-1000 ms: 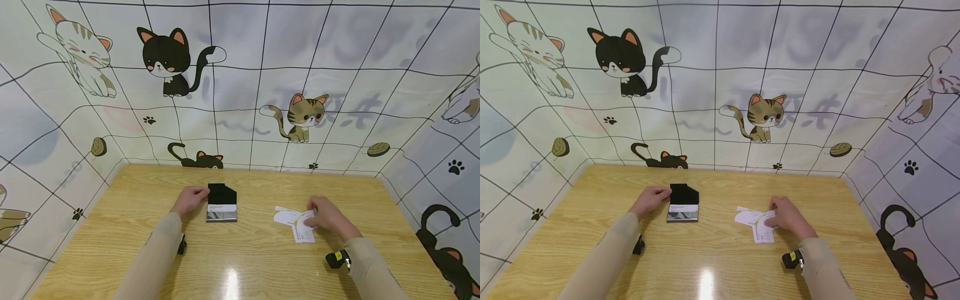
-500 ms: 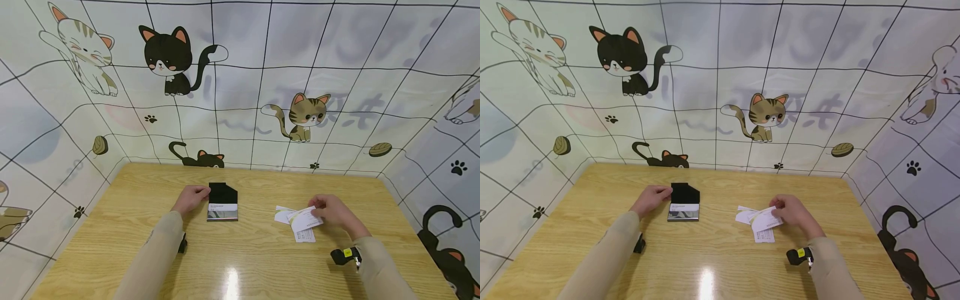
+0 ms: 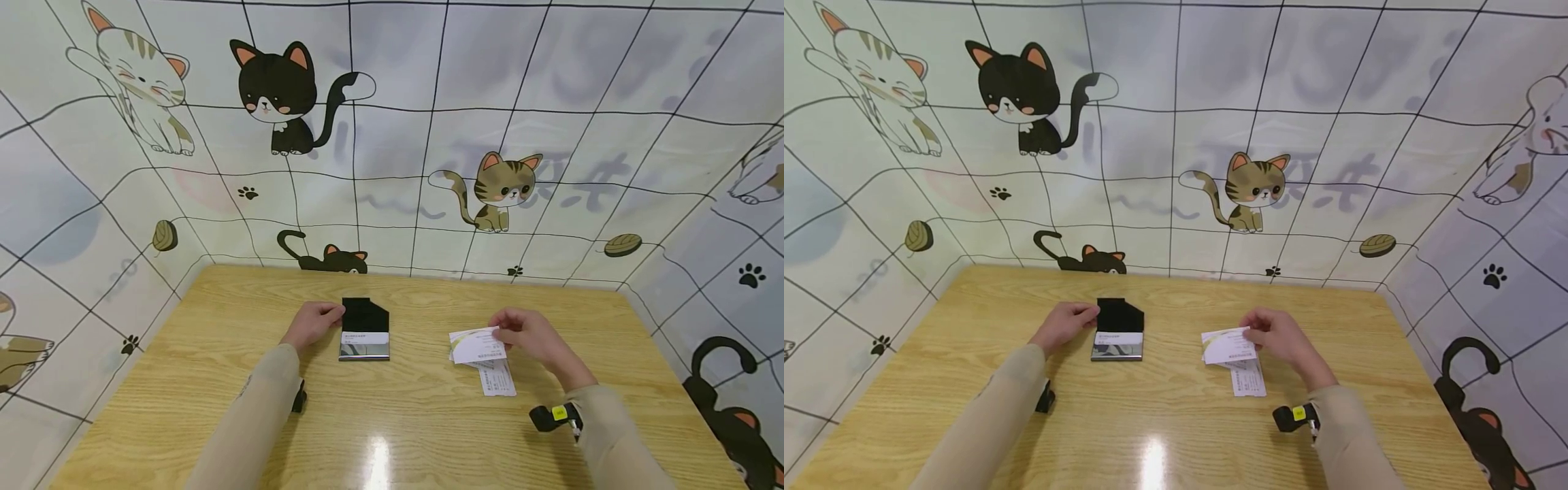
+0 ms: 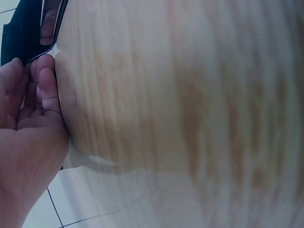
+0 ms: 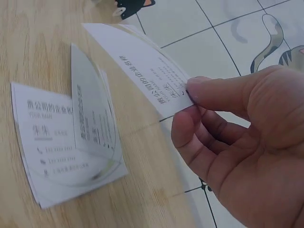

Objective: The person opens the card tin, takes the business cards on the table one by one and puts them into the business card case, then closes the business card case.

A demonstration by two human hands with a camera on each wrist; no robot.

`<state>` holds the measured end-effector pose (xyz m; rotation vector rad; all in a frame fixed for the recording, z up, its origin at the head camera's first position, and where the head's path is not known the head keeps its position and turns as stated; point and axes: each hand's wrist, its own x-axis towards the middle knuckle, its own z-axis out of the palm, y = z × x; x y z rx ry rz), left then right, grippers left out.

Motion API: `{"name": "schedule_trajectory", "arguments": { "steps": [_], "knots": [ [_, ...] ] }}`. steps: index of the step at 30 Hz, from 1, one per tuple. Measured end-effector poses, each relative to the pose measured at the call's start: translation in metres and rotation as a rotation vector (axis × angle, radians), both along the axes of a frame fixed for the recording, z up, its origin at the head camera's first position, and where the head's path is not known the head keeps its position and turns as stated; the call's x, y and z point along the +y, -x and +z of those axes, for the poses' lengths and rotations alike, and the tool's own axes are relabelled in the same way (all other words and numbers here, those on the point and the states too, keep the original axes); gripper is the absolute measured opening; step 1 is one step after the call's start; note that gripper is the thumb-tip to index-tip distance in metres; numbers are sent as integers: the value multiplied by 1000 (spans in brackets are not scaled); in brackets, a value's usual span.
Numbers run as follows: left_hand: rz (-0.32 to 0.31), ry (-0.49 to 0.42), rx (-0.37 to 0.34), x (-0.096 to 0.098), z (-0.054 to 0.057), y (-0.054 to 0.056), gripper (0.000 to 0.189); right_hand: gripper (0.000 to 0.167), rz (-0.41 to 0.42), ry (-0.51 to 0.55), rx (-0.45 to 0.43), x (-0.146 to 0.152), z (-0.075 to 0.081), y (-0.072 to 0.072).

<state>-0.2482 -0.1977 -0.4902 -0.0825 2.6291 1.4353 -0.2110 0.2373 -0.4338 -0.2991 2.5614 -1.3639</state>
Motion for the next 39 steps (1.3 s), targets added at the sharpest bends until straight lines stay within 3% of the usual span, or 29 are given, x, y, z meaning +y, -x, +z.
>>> {"name": "schedule_trajectory", "arguments": {
  "steps": [14, 39],
  "knots": [
    [-2, -1, -8, 1, 2, -2, 29, 10, -28, 90, 89, -28, -2, 0],
    [6, -2, -11, 2, 2, -1, 30, 12, -32, 172, 142, -100, -14, 10]
  ]
}}
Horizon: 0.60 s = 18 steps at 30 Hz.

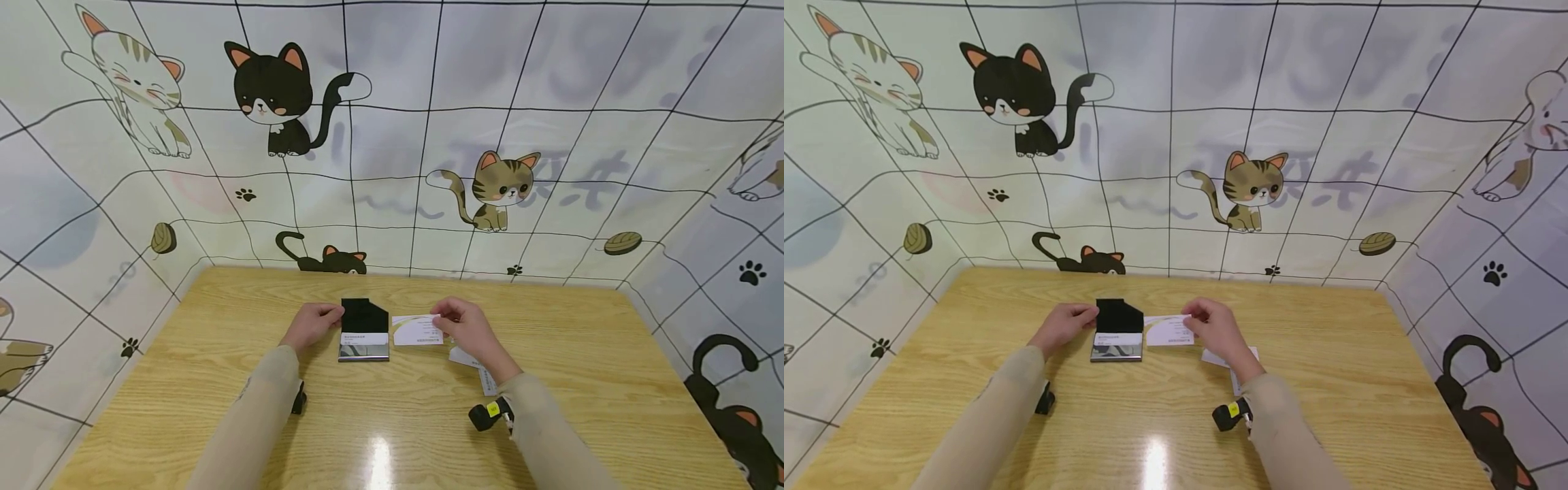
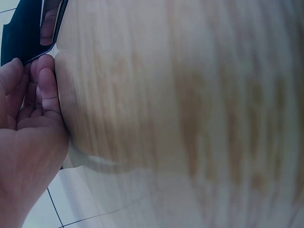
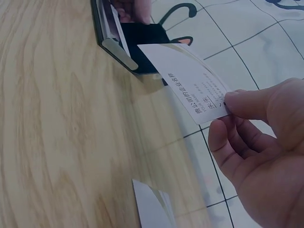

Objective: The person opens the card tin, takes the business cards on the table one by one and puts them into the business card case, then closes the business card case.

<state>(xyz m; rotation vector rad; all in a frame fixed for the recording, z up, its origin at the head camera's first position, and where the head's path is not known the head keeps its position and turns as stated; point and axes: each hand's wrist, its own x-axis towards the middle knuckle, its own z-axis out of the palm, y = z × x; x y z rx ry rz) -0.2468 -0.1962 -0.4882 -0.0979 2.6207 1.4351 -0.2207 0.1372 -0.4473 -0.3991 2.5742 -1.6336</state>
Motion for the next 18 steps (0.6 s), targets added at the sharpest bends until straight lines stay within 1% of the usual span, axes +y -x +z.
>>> {"name": "schedule_trajectory", "arguments": {
  "steps": [6, 14, 18],
  "knots": [
    [-5, 6, 4, 0, 0, 0, 29, 12, 3, 22, -5, -16, -6, 2],
    [-9, 7, 14, 0, 0, -1, 29, 9, -4, -3, 36, -38, -11, 5],
    [-3, 0, 5, 1, 1, -2, 30, 8, -7, -8, 60, -47, -11, 7]
  ]
}}
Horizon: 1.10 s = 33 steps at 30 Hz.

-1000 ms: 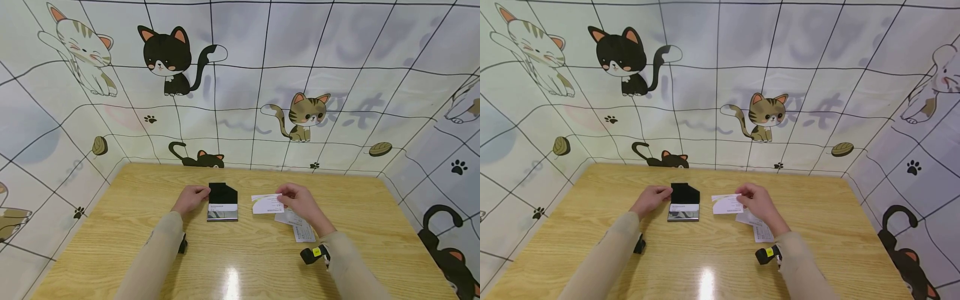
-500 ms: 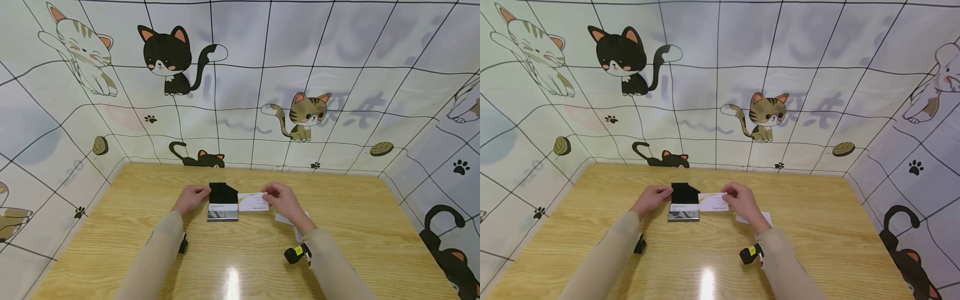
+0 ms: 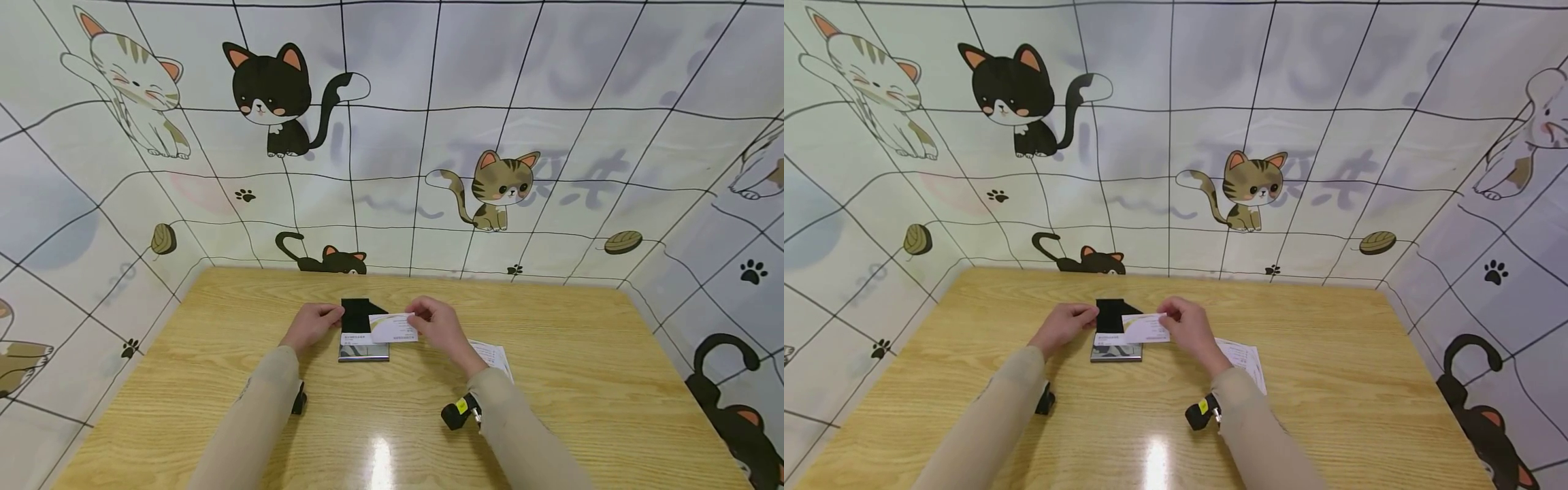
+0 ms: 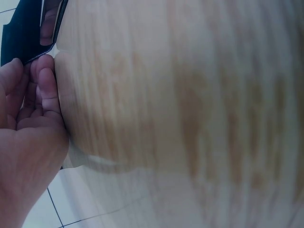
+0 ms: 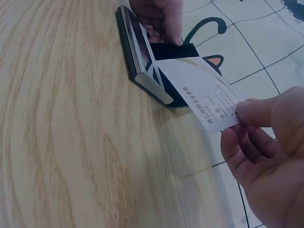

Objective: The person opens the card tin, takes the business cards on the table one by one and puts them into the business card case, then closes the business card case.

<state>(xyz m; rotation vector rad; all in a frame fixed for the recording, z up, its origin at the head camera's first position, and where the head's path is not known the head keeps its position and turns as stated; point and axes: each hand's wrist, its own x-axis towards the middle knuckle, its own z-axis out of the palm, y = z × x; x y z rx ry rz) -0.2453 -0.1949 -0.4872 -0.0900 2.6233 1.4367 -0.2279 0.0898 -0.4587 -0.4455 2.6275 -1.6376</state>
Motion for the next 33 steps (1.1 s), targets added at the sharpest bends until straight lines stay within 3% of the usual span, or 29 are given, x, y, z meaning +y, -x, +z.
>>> {"name": "schedule_trajectory", "arguments": {
  "steps": [33],
  "knots": [
    [4, -3, -23, 0, 1, 1, 31, 8, -29, -130, 78, -54, -23, 8]
  ]
}}
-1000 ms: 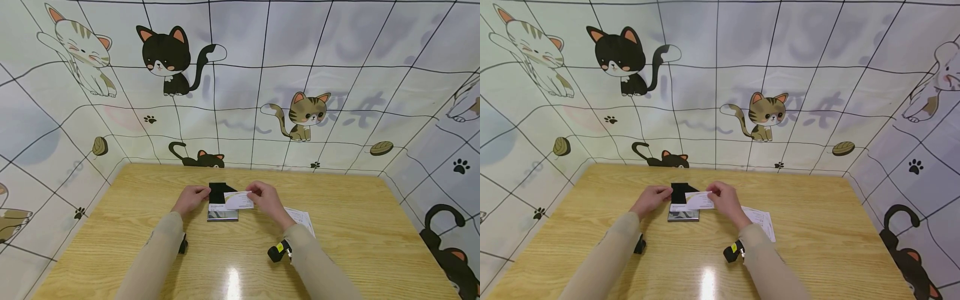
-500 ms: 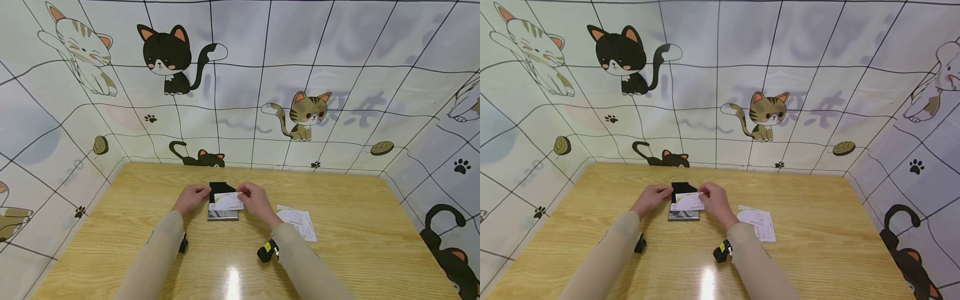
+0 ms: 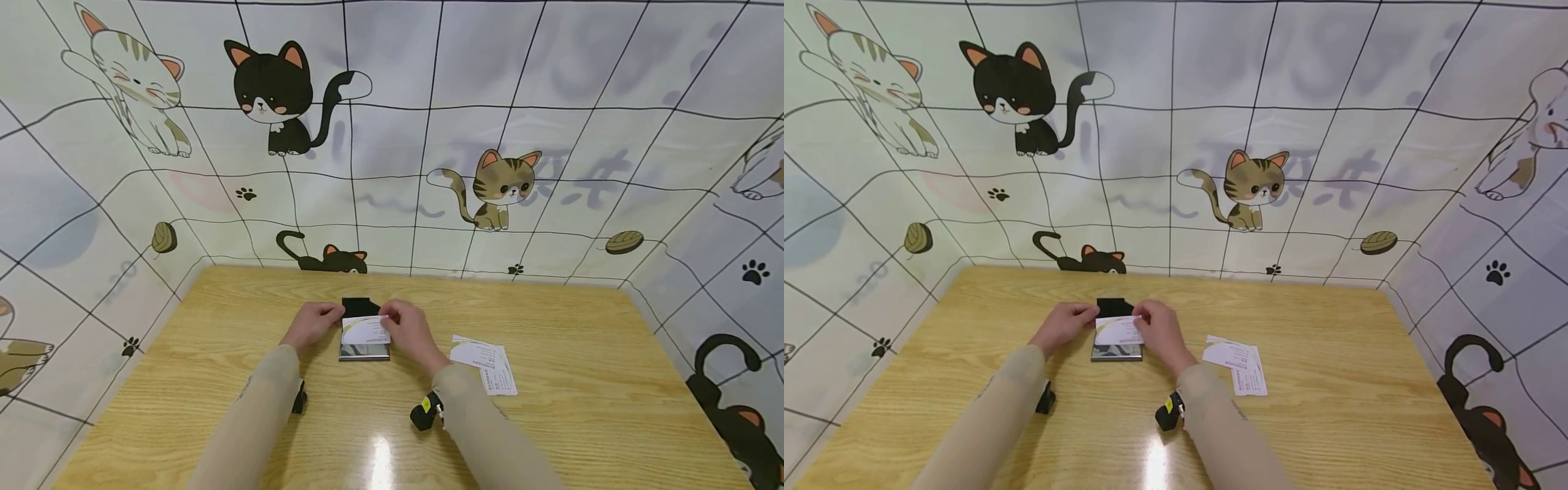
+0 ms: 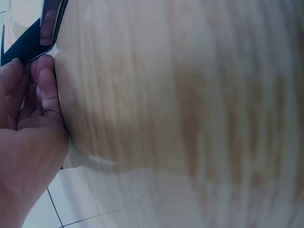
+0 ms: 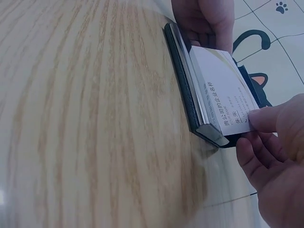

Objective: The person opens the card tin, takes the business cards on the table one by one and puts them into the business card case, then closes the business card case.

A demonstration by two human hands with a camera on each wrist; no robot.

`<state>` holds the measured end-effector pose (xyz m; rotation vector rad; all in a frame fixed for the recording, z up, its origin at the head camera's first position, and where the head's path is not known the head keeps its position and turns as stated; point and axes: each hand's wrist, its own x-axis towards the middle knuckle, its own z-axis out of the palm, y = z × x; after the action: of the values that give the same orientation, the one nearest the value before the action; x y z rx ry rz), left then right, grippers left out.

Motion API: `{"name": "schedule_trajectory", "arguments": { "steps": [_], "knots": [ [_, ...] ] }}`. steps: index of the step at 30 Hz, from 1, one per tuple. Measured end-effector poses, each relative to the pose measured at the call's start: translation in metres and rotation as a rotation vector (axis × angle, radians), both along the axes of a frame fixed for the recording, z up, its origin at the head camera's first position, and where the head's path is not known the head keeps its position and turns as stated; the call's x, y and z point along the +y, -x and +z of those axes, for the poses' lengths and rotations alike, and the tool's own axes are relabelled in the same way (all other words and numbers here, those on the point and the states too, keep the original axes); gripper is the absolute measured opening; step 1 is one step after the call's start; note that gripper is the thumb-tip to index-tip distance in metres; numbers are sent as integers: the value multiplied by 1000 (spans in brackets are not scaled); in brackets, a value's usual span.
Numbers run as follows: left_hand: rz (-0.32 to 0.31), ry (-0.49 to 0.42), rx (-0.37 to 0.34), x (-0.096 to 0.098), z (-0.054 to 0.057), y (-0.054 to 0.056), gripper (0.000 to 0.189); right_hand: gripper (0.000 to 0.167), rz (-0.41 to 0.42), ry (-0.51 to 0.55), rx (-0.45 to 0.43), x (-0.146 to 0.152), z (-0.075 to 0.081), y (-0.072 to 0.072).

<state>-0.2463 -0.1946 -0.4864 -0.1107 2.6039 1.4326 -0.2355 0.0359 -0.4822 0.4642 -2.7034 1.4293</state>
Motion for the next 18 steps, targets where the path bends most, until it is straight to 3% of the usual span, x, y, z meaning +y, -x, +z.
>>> {"name": "schedule_trajectory", "arguments": {
  "steps": [11, 18],
  "knots": [
    [6, 21, 14, -1, -1, 0, 29, 8, -39, -25, -23, -10, 0, -1],
    [9, 22, 14, -1, -2, 0, 30, 6, -21, -42, -30, -9, 1, -2]
  ]
}}
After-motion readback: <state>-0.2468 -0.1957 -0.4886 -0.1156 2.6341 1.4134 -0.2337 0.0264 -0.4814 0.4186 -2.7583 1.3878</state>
